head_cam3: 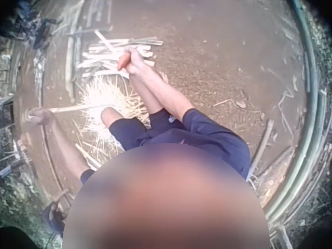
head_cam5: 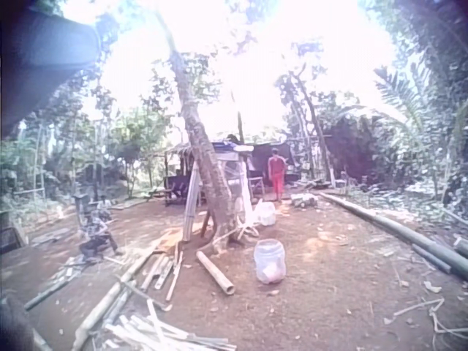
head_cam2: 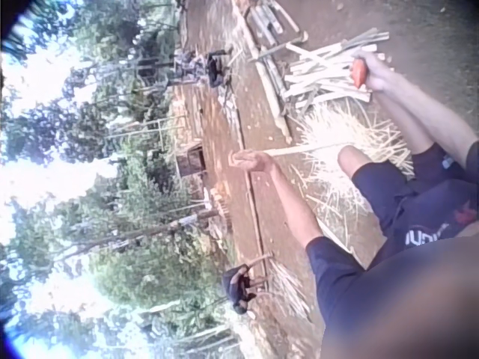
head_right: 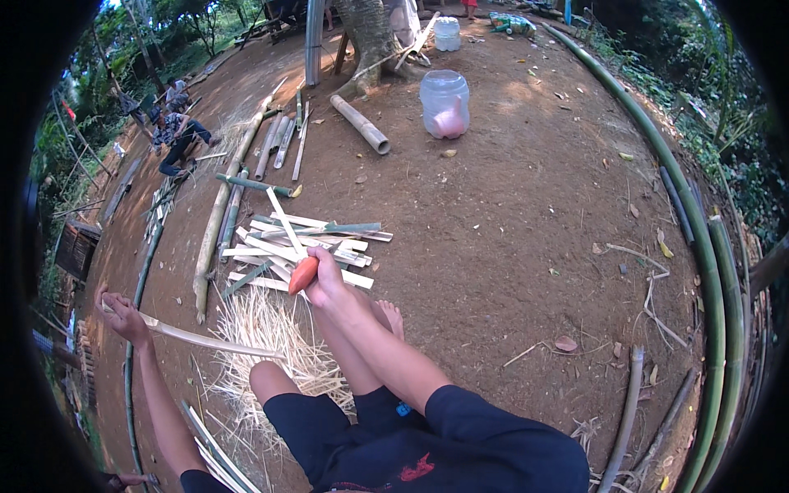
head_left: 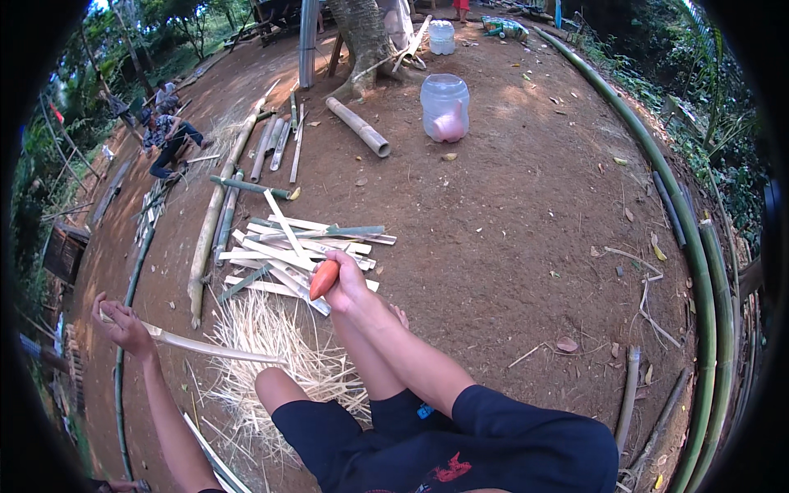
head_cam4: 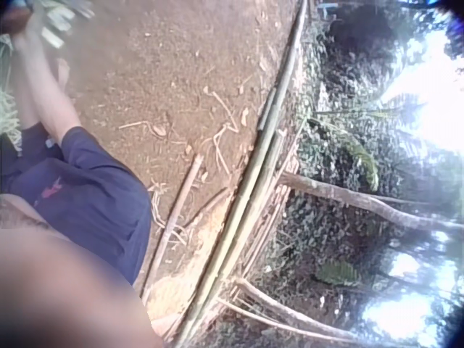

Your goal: The person sits on the ground and uses a knife to split long bamboo strips into thinner slivers. They hold the bamboo with one hand and use the knife to shave and split the material, creating a pile of thin bamboo fibers.

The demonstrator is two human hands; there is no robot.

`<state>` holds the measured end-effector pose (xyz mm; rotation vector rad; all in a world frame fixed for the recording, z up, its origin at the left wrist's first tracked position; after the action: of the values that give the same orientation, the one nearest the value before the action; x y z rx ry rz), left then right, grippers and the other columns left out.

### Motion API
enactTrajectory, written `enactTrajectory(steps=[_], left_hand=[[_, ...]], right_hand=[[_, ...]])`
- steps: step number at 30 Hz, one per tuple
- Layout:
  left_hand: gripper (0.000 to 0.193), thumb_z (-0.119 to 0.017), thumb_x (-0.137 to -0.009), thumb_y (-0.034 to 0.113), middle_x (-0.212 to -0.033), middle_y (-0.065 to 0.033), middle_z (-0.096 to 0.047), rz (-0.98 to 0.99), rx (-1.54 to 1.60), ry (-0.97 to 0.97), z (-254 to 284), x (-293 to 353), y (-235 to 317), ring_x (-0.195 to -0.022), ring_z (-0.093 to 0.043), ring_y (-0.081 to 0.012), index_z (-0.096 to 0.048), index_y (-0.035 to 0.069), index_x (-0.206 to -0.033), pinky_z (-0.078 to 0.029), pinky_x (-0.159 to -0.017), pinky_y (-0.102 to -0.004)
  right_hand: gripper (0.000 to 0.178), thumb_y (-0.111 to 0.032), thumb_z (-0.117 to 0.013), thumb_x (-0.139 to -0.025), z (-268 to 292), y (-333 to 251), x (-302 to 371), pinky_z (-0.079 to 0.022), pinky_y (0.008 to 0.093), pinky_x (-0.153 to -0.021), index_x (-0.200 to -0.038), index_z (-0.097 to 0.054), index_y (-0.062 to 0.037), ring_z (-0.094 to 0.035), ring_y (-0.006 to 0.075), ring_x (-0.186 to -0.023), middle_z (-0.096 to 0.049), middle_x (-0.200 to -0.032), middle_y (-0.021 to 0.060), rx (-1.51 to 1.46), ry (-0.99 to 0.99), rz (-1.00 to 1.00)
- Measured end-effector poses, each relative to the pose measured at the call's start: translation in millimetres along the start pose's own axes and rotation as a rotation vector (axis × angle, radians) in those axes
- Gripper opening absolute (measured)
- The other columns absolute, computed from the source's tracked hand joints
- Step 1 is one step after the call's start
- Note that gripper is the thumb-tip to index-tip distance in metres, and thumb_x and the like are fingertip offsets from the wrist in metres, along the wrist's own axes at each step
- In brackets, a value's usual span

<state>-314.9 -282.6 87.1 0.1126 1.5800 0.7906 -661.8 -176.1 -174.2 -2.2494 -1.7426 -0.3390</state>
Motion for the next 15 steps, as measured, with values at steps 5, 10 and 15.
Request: enactTrajectory(steps=[5,10,15], left_hand=[[0.023,-0.039,-0.104,0.025,-0.069,0.0026,-0.038,0.073,0.059,-0.005,6.1,4.6,-29.6,-0.057,-0.034,-0.0041,-0.049,0.007,-0.114,-0.029,-0.048,-0.0200],[0.023,-0.038,-0.104,0.026,-0.069,0.0030,-0.037,0.072,0.104,-0.023,-4.7,10.0,-17.3,-0.057,-0.033,-0.0040,-0.048,0.007,-0.113,-0.028,-0.049,-0.0203],[0.023,-0.038,-0.104,0.026,-0.069,0.0030,-0.037,0.087,0.090,-0.041,-1.3,8.4,-14.6,-0.057,-0.033,-0.0042,-0.048,0.007,-0.113,-0.028,-0.050,-0.0203]], right_hand=[[0.024,-0.018,-0.057,-0.085,-0.4,-2.9,1.4,-0.051,0.0439,-0.068,-0.098,-0.044,-0.0038,-0.054,0.0259,-0.071,-0.052,-0.078,0.0123,0.006,0.010,0.003],[0.025,-0.018,-0.057,-0.085,2.0,-3.8,1.3,-0.051,0.0434,-0.068,-0.099,-0.044,-0.0030,-0.055,0.0263,-0.072,-0.052,-0.080,0.0129,0.023,0.011,0.034],[0.024,-0.018,-0.056,-0.085,1.5,0.0,0.6,-0.051,0.0435,-0.068,-0.098,-0.045,-0.0021,-0.055,0.0265,-0.071,-0.052,-0.078,0.0131,0.011,0.001,0.004]])
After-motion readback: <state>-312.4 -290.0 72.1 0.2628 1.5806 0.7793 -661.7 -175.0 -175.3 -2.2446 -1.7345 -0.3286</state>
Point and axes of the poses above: each hand's wrist, its own x-axis away from the middle knuckle, its own z-axis out of the back of the hand, y = z × x, the point moved 6 cm from there along -x, towards the middle knuckle
